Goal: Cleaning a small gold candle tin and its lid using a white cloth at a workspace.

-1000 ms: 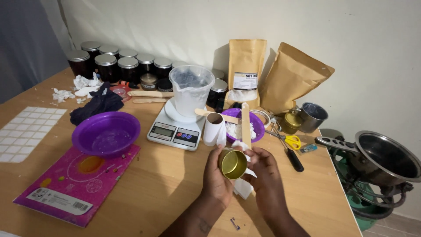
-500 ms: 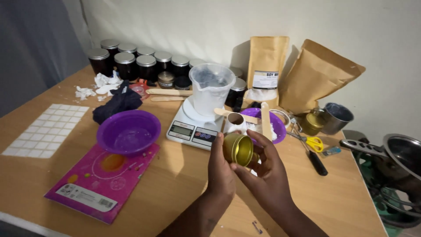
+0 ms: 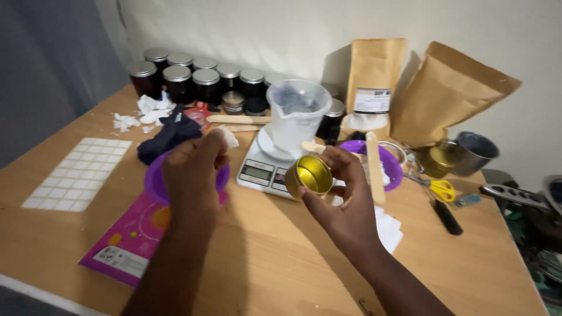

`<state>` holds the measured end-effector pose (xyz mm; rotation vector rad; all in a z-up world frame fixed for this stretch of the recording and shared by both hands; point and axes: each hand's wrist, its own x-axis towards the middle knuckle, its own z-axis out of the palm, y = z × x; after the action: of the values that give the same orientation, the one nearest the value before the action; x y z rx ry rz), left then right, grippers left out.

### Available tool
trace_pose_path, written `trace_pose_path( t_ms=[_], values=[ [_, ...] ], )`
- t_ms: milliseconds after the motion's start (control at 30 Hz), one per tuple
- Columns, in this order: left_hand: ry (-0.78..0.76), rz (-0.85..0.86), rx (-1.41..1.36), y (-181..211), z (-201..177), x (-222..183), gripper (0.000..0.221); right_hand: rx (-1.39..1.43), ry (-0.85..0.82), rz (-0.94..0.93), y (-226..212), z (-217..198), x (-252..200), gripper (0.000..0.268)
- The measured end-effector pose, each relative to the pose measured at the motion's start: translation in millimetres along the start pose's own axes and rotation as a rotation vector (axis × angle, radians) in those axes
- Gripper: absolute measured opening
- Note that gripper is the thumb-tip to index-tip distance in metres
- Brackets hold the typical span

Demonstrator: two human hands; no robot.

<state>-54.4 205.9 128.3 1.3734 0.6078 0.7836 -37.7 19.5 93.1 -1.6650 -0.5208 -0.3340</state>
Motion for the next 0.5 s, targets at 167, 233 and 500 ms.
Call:
trace_pose_path(
  t_ms=[167,233,500],
  values=[
    [-0.060,0.112,-0.042,-20,-13,58,0.017,-0.066,-0.008,0.002,-4,21,15,0.072],
    [-0.088,0.063,-0.238,-17,-18,74,0.026,-0.048,-0.002,0.019,-3,30,22,0.077],
    [-0.324,-0.161,-0.244,-52,-48,223,0.029,-0.011,0.051,0.092,8,73,56,0.086]
  ],
)
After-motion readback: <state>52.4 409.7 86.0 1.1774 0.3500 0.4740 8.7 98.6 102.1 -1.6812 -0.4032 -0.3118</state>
